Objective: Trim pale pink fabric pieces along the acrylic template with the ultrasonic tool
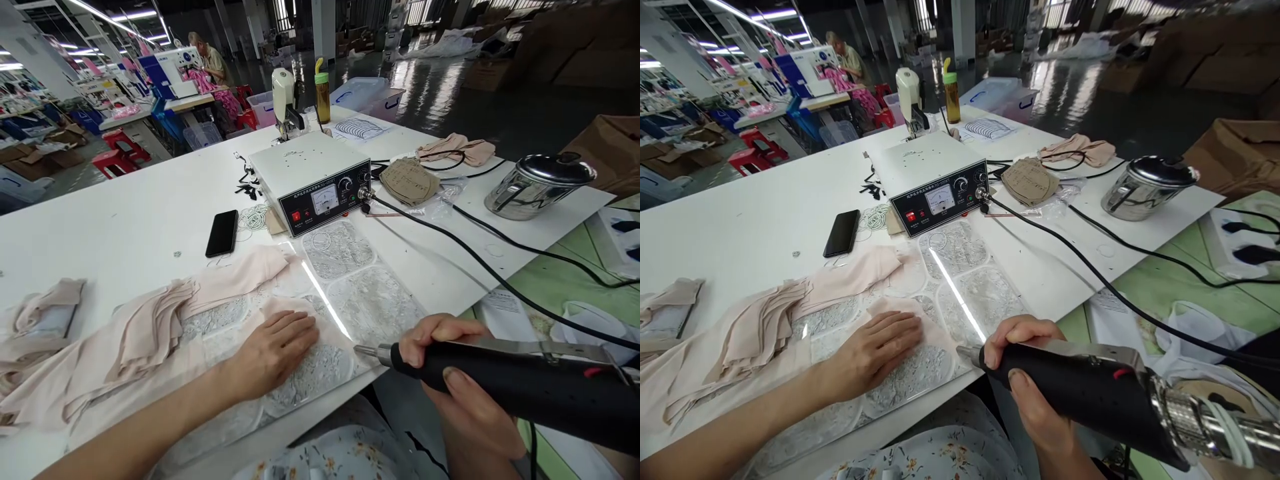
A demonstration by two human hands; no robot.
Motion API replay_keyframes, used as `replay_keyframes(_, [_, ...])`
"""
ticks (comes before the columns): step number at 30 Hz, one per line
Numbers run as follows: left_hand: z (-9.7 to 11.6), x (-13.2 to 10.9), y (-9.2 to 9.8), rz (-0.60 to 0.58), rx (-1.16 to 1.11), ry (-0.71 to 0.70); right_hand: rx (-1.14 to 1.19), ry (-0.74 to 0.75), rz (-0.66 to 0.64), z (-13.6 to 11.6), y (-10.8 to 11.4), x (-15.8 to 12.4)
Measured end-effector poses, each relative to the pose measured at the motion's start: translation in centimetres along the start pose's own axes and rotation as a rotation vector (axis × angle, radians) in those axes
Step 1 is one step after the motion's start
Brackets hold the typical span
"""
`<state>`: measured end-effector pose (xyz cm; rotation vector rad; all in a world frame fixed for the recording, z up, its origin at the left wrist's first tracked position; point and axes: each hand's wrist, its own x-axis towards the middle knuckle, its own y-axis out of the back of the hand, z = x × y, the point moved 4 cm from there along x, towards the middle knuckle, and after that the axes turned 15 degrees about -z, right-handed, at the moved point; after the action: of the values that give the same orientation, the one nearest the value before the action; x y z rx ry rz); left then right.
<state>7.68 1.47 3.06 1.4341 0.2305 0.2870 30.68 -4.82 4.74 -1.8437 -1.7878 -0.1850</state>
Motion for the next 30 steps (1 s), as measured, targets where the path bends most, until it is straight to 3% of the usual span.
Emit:
replay_keyframes(10, [-1.5, -1.0, -0.5, -0.133, 0.004, -0.047, -0.003, -0.115, -0.073, 0.1, -0.8, -1.1])
replay_keyframes(15, [0.1, -1.1, -0.2, -0.032, -0.023, 0.044, 0.011, -0.12, -0.096, 0.3, -0.6, -1.7])
replay_keyframes(19, [1.7, -1.1, -1.0, 0.022, -0.021, 0.072, -0.01, -0.121, -0.116, 0.3, -0.5, -1.6])
replay_keyframes(24, [2.4, -1.1, -2.4, 0.009, 0.022, 0.075, -0.025, -0.105, -0.152, 0.1, -1.1, -1.5])
replay_keyframes(30, [2.8, -0.7, -1.3, -0.054, 0.053, 0.066, -0.024, -0.074, -0.157, -0.2, -1.6, -0.9])
